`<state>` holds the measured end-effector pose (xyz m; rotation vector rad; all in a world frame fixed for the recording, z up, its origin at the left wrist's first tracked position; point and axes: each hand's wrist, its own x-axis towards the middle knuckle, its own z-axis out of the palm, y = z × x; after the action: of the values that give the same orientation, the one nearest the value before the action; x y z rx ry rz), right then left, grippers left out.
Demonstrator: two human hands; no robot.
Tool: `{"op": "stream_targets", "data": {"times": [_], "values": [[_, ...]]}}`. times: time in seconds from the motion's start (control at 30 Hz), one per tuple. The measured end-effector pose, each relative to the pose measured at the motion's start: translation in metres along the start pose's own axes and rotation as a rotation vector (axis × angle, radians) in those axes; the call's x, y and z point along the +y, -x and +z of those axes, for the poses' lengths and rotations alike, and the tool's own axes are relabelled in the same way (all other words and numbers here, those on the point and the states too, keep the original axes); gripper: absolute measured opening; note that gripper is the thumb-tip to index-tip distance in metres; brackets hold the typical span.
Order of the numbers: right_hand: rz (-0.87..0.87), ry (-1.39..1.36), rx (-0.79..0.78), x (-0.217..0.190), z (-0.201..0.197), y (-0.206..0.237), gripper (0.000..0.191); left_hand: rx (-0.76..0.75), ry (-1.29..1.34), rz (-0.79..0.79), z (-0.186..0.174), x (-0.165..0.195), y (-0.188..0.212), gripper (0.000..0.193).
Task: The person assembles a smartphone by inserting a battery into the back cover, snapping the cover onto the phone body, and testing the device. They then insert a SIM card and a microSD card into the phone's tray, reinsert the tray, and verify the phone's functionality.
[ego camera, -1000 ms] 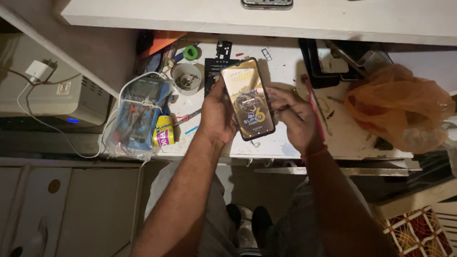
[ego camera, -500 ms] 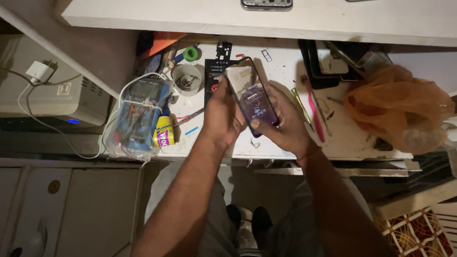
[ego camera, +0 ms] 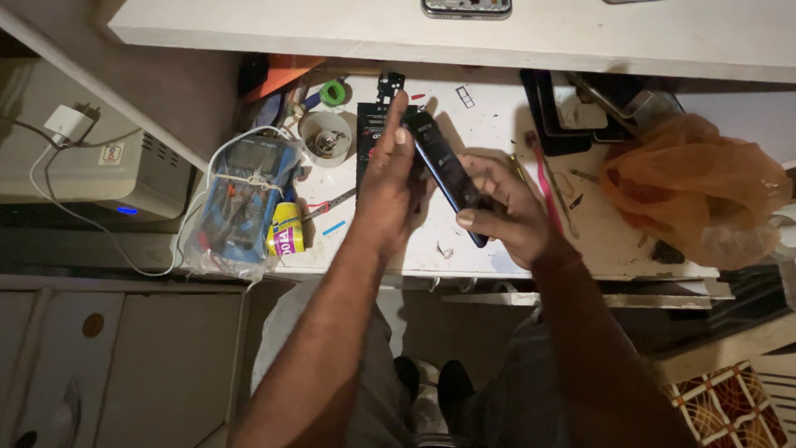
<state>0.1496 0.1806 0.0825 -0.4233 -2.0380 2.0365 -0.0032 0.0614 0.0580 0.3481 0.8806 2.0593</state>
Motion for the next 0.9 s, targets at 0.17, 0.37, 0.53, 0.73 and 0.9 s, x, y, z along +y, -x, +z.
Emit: {"op": "stream_targets", "data": {"times": [0.17,0.37,0.53,0.73,0.9], "values": [[0.032,-0.114,-0.024,0.002,-0.002,0.0,0.071,-0.083,0.146,0.021,0.0,0.004,0.001,0.054],[-0.024,-0.156,-0.013,0.003,-0.004,-0.004,0.067,-0.063,0.225,0.08,-0.002,0.003,0.0,0.041],[-0.225,0.164,0.092,0.005,0.008,0.001,0.057,0.131,0.215,0.091,-0.003,0.007,-0.004,0.04],[-0.617,0.654,0.404,0.006,0.037,0.0,0.031,0.116,0.252,0.204,-0.009,-0.001,-0.007,0.037],[-0.725,0.738,0.45,-0.006,0.043,0.002,0.024,0.038,0.259,0.225,-0.01,-0.006,-0.005,0.038]]}}
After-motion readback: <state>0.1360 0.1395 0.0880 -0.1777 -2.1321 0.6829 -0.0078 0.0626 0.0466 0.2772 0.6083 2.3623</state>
